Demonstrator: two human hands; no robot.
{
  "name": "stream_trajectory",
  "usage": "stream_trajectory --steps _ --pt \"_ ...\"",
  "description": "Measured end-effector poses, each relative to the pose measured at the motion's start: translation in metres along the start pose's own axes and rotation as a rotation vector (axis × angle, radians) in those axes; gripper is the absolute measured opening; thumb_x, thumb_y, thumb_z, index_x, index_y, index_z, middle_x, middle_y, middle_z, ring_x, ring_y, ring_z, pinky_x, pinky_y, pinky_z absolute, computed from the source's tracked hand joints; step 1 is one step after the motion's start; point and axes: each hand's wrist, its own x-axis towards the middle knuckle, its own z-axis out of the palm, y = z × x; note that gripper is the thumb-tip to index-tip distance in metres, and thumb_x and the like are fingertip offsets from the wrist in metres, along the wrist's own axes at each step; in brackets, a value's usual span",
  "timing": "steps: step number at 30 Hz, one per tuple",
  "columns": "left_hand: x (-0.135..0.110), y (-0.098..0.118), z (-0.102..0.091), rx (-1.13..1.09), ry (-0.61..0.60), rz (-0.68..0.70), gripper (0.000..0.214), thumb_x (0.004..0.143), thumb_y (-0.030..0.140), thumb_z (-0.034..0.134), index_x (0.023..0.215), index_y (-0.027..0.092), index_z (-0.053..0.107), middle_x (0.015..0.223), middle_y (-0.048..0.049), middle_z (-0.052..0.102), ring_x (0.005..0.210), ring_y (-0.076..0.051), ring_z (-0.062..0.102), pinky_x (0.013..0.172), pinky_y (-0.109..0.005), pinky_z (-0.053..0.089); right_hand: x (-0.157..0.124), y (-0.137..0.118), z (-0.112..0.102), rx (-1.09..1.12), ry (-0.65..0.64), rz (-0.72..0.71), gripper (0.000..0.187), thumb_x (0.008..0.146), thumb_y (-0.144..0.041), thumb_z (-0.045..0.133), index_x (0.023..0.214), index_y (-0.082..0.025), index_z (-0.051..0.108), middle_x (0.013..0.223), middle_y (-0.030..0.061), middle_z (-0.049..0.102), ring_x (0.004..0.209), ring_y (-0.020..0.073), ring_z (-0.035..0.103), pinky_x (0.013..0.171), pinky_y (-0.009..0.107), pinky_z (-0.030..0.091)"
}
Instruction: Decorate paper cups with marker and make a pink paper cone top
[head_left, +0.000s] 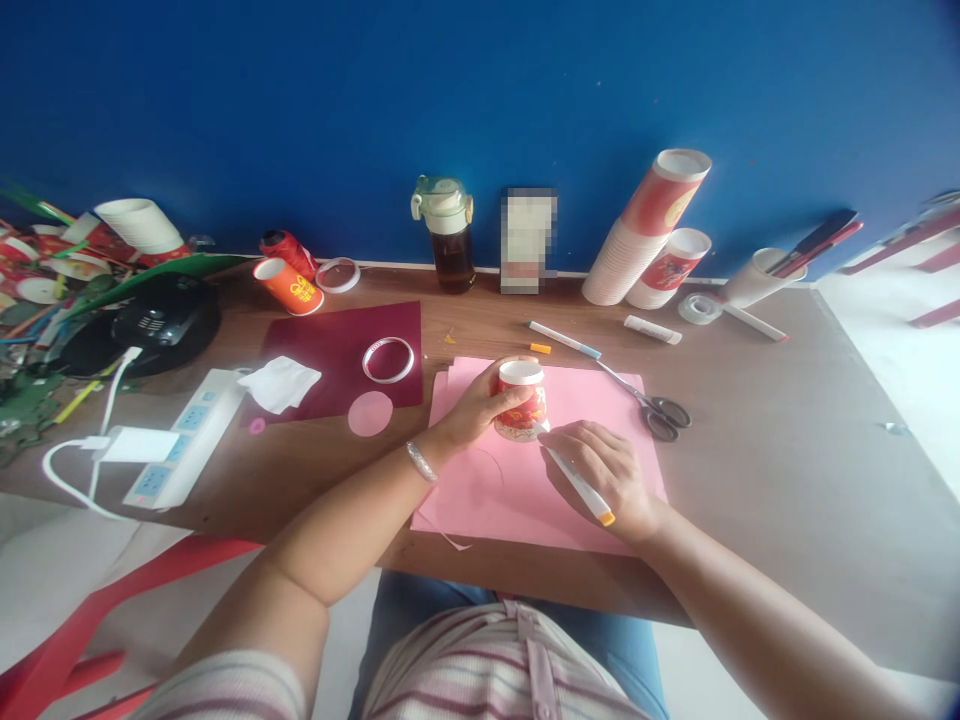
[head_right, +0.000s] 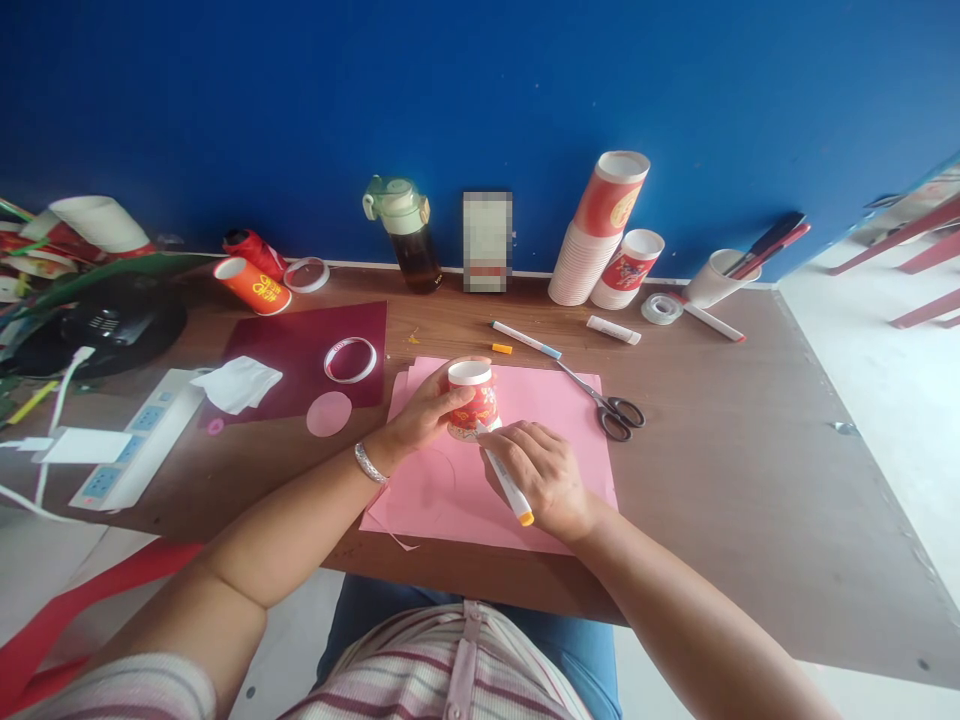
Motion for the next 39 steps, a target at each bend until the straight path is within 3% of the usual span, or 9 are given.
stream_trajectory --steps 27,39 --pt "-0.0002 0.0 0.0008 0.04 0.003 0.003 0.054 0.083 0.039 0.079 0.13 0.021 0.059 0.116 -0.01 0.064 0.103 -0.022 0.061 0.09 -0.037 0.048 0.0049 -0.0013 -0.0027 0.042 -0.057 0.005 0.044 0.093 -0.005 0.056 0.135 -0.018 0.057 0.089 0.0088 0.075 0.071 0.0203 0.07 0.067 0.034 0.058" --pt "-0.0002 -0.0012 -0.0006 0.03 0.0 0.01 0.051 0.084 0.038 0.079 0.129 0.021 0.061 0.118 -0.01 0.064 0.106 -0.022 0.061 0.094 -0.038 0.047 0.002 -0.0012 -0.0025 0.023 -0.052 0.012 0.034 0.09 -0.003 0.058 0.12 -0.017 0.062 0.084 0.0072 0.074 0.069 0.019 0.068 0.064 0.033 0.056"
